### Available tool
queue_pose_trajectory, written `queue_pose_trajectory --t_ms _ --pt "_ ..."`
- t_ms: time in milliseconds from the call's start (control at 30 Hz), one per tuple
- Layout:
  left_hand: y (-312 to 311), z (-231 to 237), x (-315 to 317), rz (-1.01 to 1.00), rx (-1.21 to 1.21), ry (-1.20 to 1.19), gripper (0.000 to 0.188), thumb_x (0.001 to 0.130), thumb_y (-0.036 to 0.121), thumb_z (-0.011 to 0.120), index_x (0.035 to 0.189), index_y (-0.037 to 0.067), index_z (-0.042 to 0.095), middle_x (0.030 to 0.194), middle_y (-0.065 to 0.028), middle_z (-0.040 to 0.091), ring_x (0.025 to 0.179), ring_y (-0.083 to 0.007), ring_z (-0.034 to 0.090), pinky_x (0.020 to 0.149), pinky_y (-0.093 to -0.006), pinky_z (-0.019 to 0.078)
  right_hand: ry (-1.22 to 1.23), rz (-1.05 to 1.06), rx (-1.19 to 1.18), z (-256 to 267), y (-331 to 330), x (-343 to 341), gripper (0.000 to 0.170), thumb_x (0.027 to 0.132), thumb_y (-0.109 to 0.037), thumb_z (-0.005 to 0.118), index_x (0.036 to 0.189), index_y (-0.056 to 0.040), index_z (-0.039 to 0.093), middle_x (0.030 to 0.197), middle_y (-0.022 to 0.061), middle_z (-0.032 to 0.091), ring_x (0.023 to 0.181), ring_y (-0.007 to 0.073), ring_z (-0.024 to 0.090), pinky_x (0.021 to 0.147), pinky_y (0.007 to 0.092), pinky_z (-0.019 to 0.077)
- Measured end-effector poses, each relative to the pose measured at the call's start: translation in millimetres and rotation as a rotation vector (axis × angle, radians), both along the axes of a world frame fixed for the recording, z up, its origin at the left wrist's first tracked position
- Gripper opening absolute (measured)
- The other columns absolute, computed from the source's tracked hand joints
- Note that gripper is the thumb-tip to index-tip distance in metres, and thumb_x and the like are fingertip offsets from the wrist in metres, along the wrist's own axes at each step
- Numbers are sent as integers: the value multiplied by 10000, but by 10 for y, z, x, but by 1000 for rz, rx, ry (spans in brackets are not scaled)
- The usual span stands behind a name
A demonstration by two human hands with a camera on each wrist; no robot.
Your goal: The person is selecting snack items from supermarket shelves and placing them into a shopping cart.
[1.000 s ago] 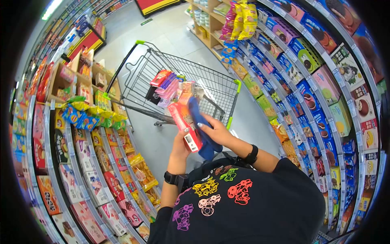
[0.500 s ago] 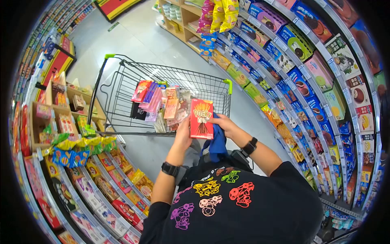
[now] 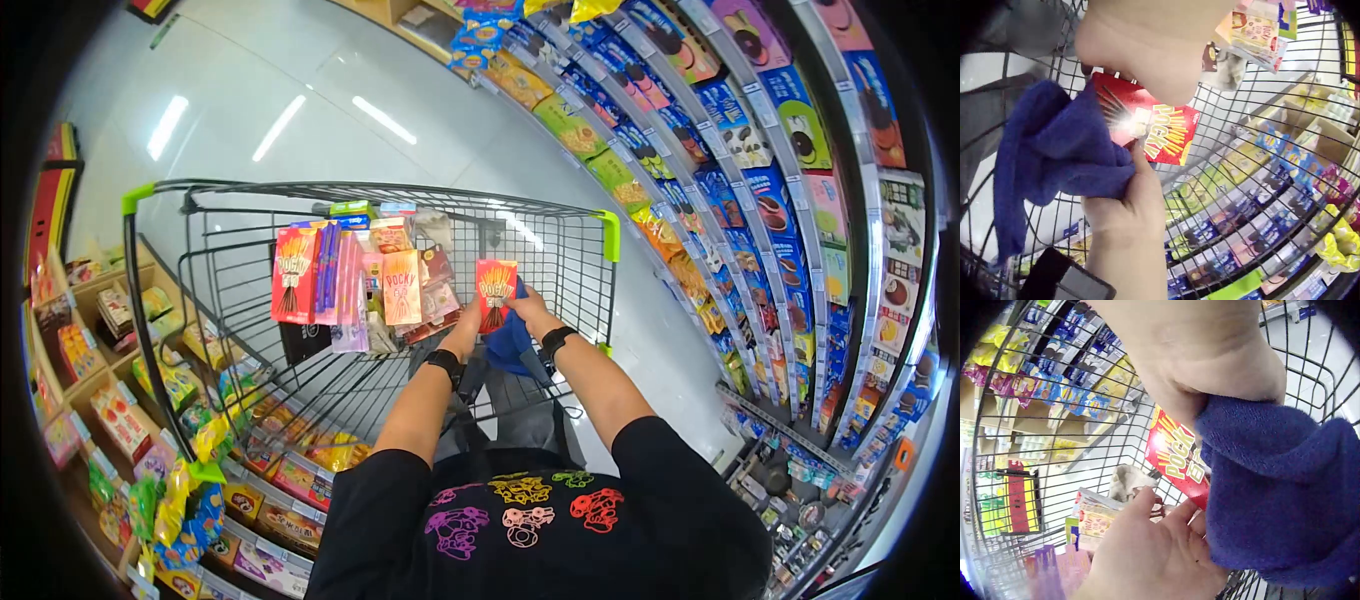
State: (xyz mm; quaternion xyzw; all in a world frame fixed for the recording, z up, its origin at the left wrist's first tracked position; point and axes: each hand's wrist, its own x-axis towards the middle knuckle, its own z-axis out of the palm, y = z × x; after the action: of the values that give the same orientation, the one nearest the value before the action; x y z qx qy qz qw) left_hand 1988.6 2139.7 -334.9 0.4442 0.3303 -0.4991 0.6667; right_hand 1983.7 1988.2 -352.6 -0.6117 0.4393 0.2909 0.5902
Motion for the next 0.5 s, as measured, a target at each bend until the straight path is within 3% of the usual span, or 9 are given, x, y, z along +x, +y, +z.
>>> queue_pose_trajectory --t_ms 100,167,200,233,267,333,400,433,500 --pt "10 -110 3 49 -61 112 644 856 599 323 1279 124 425 1291 -74 471 1161 -203 439 989 -397 300 17 -127 -64 -347 21 -162 525 714 -8 667 1202 9 474 1012 135 612 872 209 607 750 305 493" --pt "2 -545 -117 40 -189 129 664 859 600 309 1277 98 425 1298 -92 462 1155 -224 445 981 -394 313 6 -142 -188 -470 52 -235 484 737 -12 620 1203 -14 490 1012 131 616 889 223 604 746 326 494" --pt "17 -545 -117 40 -250 133 673 861 601 303 1276 85 425 1301 -100 458 1153 -235 448 977 -393 320 59 -143 -208 -423 46 -235 464 739 -14 599 1193 -29 506 1011 135 617 893 226 604 747 329 494" --pt "-10 -472 -191 -38 -160 127 669 865 596 300 1274 82 429 1300 -102 458 1149 -234 452 971 -384 327 110 -148 -226 -336 21 -242 446 741 -17 579 1182 -45 522 1010 139 618 897 229 604 747 332 494" --pt "-45 -110 -126 -118 -65 108 665 869 591 296 1272 80 433 1300 -105 459 1145 -233 456 965 -374 335 148 -155 -239 -201 13 -189 431 744 -19 558 1172 -60 538 1009 143 619 901 232 605 748 335 494" --pt "-36 -176 -227 -277 -40 -84 645 878 555 323 1266 52 435 1283 -119 474 1142 -234 460 956 -352 345 167 86 -573 103 -18 -99 409 723 -50 492 1116 -106 591 1007 162 621 906 262 612 760 337 486" --pt "-13 -96 -230 -540 117 -340 613 882 508 377 1249 21 442 1251 -139 500 1128 -242 474 943 -336 358 114 61 -597 534 36 19 378 730 -88 489 1089 -96 606 966 156 636 893 287 613 784 351 476" --pt "106 22 -184 -518 160 -496 572 867 465 417 1216 15 465 1195 -177 515 1070 -288 500 911 -356 381 42 120 -686 356 -13 -47 325 731 -141 511 1023 -78 638 907 155 648 848 284 622 782 349 471" --pt "398 167 -74 -453 269 -809 490 837 379 496 1151 4 512 1085 -253 545 953 -381 551 846 -394 427 -74 214 -628 1093 290 221 295 729 -186 534 972 -71 656 886 157 650 835 276 624 763 345 471"
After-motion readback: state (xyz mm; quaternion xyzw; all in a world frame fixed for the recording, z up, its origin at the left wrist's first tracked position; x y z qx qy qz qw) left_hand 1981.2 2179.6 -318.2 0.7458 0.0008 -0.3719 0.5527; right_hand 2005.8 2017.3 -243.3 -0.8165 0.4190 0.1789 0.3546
